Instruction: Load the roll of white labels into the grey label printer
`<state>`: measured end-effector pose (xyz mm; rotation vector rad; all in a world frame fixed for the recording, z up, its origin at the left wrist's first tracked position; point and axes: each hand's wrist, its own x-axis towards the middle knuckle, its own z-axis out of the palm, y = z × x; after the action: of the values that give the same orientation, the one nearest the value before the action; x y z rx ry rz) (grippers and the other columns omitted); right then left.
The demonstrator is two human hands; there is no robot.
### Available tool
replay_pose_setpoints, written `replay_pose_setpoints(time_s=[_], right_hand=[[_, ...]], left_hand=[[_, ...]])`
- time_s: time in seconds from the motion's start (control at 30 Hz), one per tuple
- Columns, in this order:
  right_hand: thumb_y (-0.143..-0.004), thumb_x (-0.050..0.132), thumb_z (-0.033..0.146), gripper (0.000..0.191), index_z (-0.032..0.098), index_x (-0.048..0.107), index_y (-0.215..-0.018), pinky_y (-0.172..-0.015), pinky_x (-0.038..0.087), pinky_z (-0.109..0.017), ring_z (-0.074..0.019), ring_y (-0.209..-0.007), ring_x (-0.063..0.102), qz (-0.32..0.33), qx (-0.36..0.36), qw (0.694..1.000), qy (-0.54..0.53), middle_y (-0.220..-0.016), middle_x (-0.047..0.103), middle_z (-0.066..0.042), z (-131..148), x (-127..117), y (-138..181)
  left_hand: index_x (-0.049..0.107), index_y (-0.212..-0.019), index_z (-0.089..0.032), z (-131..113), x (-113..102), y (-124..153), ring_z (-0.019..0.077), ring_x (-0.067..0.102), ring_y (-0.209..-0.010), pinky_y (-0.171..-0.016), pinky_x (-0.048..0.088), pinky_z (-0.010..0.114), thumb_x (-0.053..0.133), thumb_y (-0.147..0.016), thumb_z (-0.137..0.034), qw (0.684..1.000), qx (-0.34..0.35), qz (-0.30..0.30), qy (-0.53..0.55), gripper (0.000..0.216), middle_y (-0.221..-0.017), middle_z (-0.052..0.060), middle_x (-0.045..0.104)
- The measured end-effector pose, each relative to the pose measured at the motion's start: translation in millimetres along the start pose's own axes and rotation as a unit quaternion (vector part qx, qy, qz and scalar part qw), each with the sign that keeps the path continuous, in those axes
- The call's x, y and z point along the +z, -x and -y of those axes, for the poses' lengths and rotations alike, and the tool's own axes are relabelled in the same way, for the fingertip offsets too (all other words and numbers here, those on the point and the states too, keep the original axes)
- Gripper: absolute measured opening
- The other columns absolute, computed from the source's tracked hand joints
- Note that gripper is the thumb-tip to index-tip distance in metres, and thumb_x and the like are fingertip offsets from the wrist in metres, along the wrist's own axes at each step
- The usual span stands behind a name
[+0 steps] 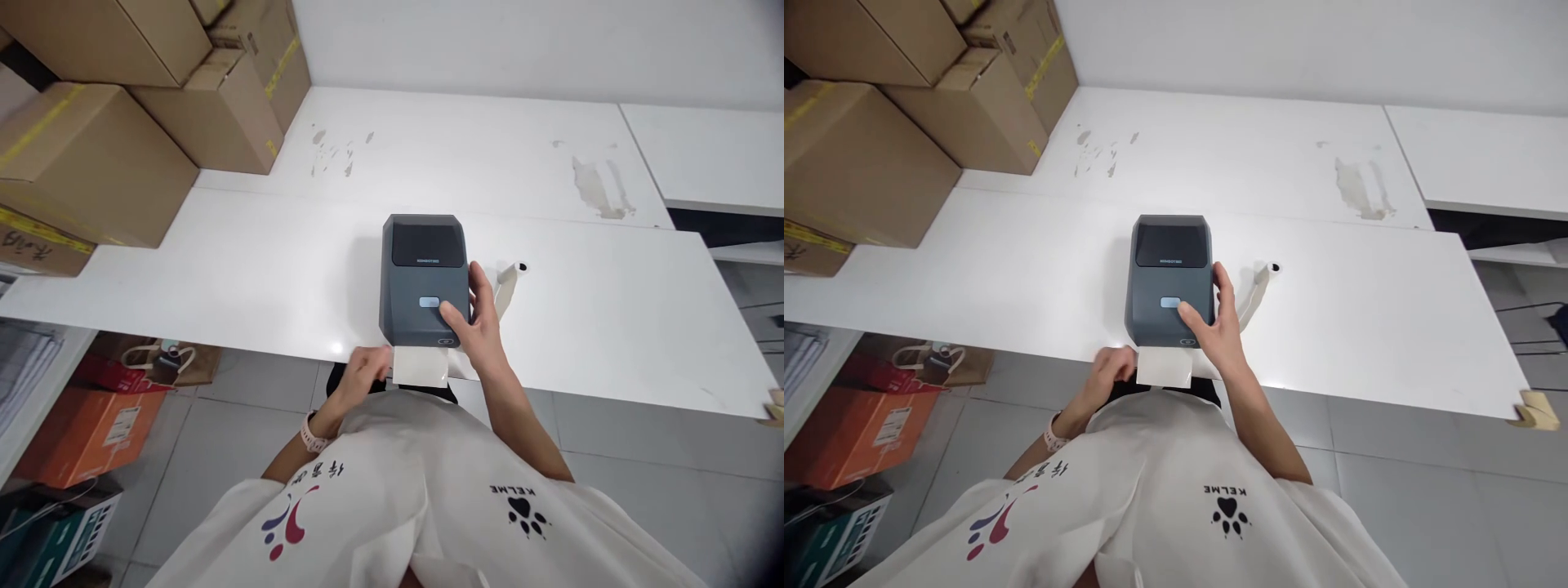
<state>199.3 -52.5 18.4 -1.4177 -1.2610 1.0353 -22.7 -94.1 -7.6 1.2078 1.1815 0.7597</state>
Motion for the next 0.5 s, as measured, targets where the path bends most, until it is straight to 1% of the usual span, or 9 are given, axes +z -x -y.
replay_pose_setpoints(time_s=[0.07,0.1,0.13,0.17,0.2,0.23,0.27,0.33,0.5], right_hand=[[-0.096,0.056,0.064,0.071,0.045,0.032,-0.161,-0.131,0.026,-0.053,-0.0274,-0.16,0.028,-0.009,0.008,1.0,-0.022,-0.172,0.031,0.004,-7.6,-0.9,12.2],[-0.1,0.048,0.065,0.065,0.045,0.034,-0.16,-0.132,0.024,-0.053,-0.0259,-0.161,0.027,-0.018,0.009,0.999,-0.029,-0.171,0.032,0.005,-10.5,-0.3,18.0],[-0.102,0.041,0.065,0.061,0.046,0.034,-0.16,-0.133,0.022,-0.053,-0.0244,-0.161,0.025,-0.027,0.009,0.999,-0.033,-0.171,0.032,0.007,-12.6,1.1,23.3],[-0.103,0.035,0.066,0.059,0.048,0.034,-0.16,-0.134,0.019,-0.054,-0.023,-0.162,0.022,-0.032,0.008,0.999,-0.032,-0.172,0.031,0.009,-13.8,3.1,27.6],[-0.104,0.031,0.066,0.059,0.049,0.031,-0.16,-0.134,0.016,-0.054,-0.0219,-0.164,0.018,-0.033,0.007,0.999,-0.028,-0.173,0.028,0.011,-14.2,5.4,31.0],[-0.104,0.029,0.067,0.06,0.05,0.028,-0.161,-0.135,0.012,-0.054,-0.021,-0.164,0.014,-0.033,0.004,0.999,-0.021,-0.173,0.025,0.013,-14.1,7.9,33.5],[-0.104,0.027,0.068,0.061,0.051,0.024,-0.162,-0.135,0.009,-0.055,-0.0205,-0.165,0.011,-0.032,0.001,0.999,-0.012,-0.174,0.021,0.015,-13.8,10.4,35.0],[-0.104,0.026,0.068,0.063,0.05,0.02,-0.164,-0.135,0.007,-0.054,-0.0198,-0.166,0.007,-0.032,-0.01,0.999,-0.001,-0.175,0.017,0.015,-13.5,14.7,36.0],[-0.106,0.026,0.064,0.06,0.048,0.025,-0.163,-0.135,0.01,-0.052,-0.0199,-0.165,0.012,-0.053,-0.038,0.998,-0.02,-0.175,0.021,0.014,-17.0,17.7,35.1]], left_hand=[[0.06,-0.063,-0.022,1.3,-3.8,0.1,0.0167,0.055,-0.066,-0.069,0.048,0.033,0.046,-0.098,-0.061,0.981,0.074,-0.177,-0.001,0.055,-0.066,0.002,0.059],[0.069,-0.08,-0.023,1.7,-3.5,-1.4,0.0193,0.064,-0.081,-0.079,0.052,0.035,0.046,-0.1,-0.06,0.966,0.109,-0.234,-0.007,0.047,-0.083,0.004,0.069],[0.072,-0.104,-0.025,1.9,-1.9,-4.1,0.0225,0.067,-0.104,-0.093,0.053,0.038,0.045,-0.101,-0.059,0.956,0.139,-0.259,-0.014,0.044,-0.11,0.007,0.073],[0.066,-0.128,-0.028,2.1,1.0,-7.7,0.0251,0.061,-0.129,-0.108,0.049,0.042,0.044,-0.101,-0.06,0.954,0.162,-0.251,-0.024,0.047,-0.137,0.008,0.067],[0.055,-0.145,-0.032,2.5,4.6,-12.0,0.0261,0.047,-0.147,-0.12,0.04,0.045,0.041,-0.102,-0.062,0.957,0.179,-0.226,-0.03,0.055,-0.157,0.007,0.053],[0.043,-0.155,-0.035,3.0,8.7,-16.5,0.0259,0.033,-0.158,-0.128,0.031,0.047,0.038,-0.102,-0.063,0.961,0.191,-0.196,-0.035,0.061,-0.169,0.005,0.039],[0.035,-0.16,-0.036,3.7,12.9,-20.7,0.025,0.022,-0.163,-0.132,0.023,0.047,0.035,-0.102,-0.065,0.965,0.198,-0.17,-0.038,0.064,-0.174,0.003,0.029],[0.027,-0.164,-0.038,5.4,20.1,-27.0,0.0234,0.011,-0.166,-0.135,0.014,0.048,0.03,-0.103,-0.065,0.966,0.209,-0.149,-0.04,0.067,-0.177,0.001,0.022],[0.024,-0.165,-0.038,4.7,27.2,-27.1,0.023,0.005,-0.166,-0.136,0.012,0.048,0.025,-0.105,-0.061,0.966,0.206,-0.156,-0.008,0.064,-0.178,-0.002,0.017]])
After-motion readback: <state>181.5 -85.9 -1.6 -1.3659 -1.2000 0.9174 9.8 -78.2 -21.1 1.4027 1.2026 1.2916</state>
